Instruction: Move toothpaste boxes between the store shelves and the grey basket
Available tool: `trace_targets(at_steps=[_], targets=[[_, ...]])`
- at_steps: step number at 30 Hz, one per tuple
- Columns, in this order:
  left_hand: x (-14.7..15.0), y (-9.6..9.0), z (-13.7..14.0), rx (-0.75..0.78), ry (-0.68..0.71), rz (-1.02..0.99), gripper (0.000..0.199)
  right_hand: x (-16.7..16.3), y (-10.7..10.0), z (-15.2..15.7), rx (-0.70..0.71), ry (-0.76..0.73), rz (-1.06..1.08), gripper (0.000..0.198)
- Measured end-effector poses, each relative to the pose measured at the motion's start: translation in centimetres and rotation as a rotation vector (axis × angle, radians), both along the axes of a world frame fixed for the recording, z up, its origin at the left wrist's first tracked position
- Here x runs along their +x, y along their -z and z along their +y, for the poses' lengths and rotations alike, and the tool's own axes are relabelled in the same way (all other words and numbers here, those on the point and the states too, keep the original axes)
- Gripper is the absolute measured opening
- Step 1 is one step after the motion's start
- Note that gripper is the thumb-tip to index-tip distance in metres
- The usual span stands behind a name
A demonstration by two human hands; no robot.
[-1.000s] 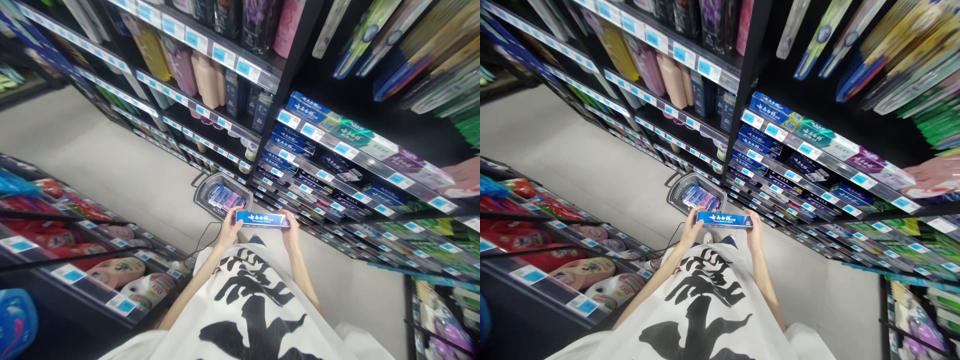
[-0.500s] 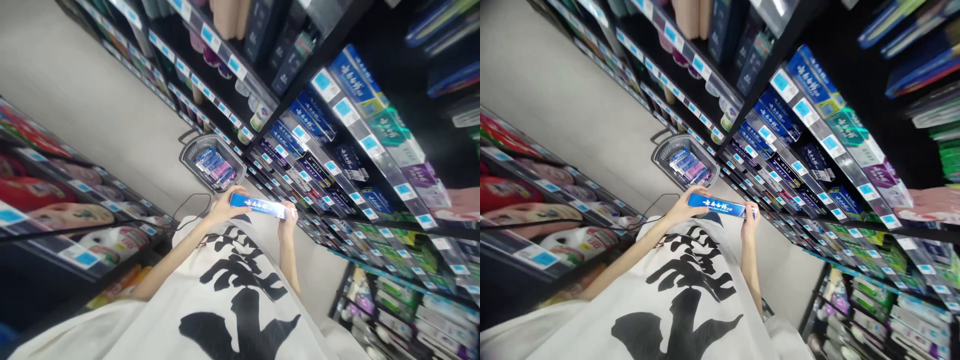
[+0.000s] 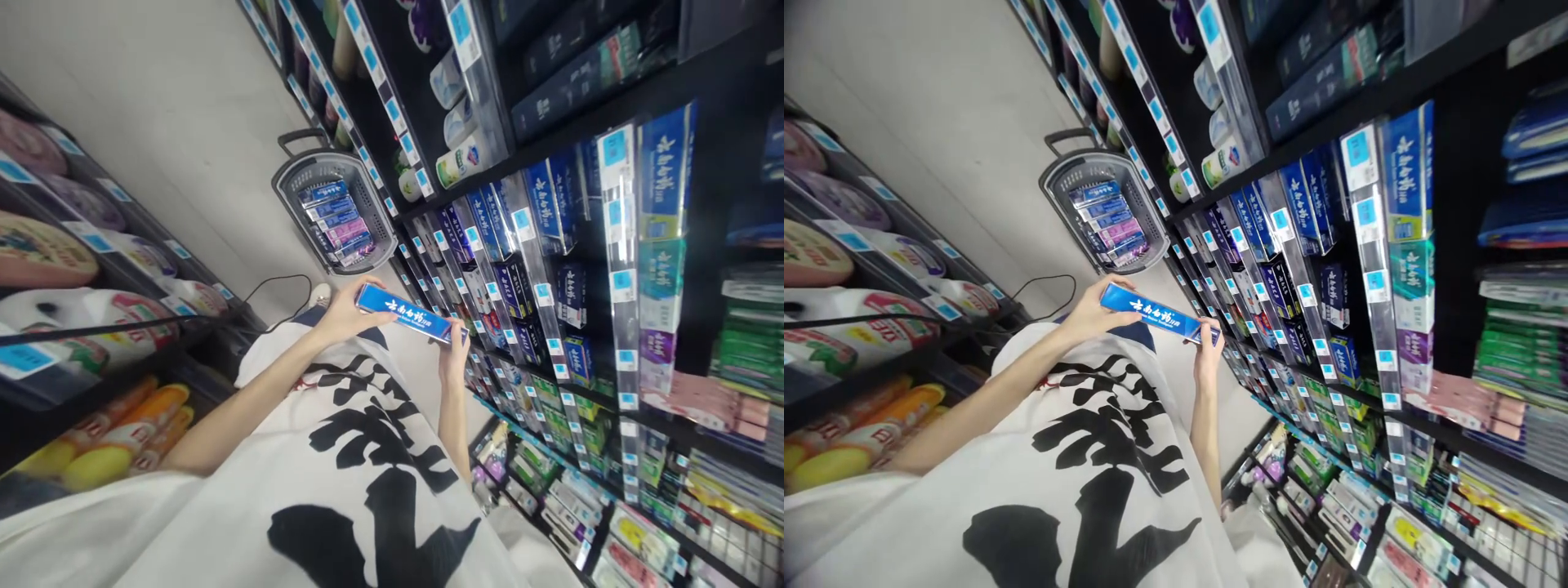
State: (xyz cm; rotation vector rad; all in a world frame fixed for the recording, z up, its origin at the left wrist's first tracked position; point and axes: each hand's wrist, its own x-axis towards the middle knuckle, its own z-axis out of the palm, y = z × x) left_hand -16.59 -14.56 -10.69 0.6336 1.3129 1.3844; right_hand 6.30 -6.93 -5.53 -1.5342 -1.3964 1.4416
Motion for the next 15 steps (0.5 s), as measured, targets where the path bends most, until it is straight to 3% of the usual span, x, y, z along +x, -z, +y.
trace_targets(at_steps=[4,7,9,12,15], targets=[[-0.8,-0.2,0.1,-0.112,-0.031,0.016,0.056,0.7,-1.3,1.4,0.04,-0.26,-0.091,0.054],[-1.2,-0.3,0.3,-0.162,0.007,-0.002,0.052,1.4,-1.7,2.4,0.093,-0.306,-0.213,0.05],[-1.2,-0.3,0.7,-0.131,0.05,-0.074,0.054,2.1,-1.4,3.0,0.086,-0.261,-0.223,0.045],[-0.6,0.2,1.3,-0.041,0.144,-0.181,0.061,3.5,-0.6,3.9,0.083,-0.082,-0.117,0.046],[-0.2,1.3,1.6,-0.017,0.253,-0.123,0.061,5.0,-0.2,5.0,0.072,0.125,0.049,0.049]])
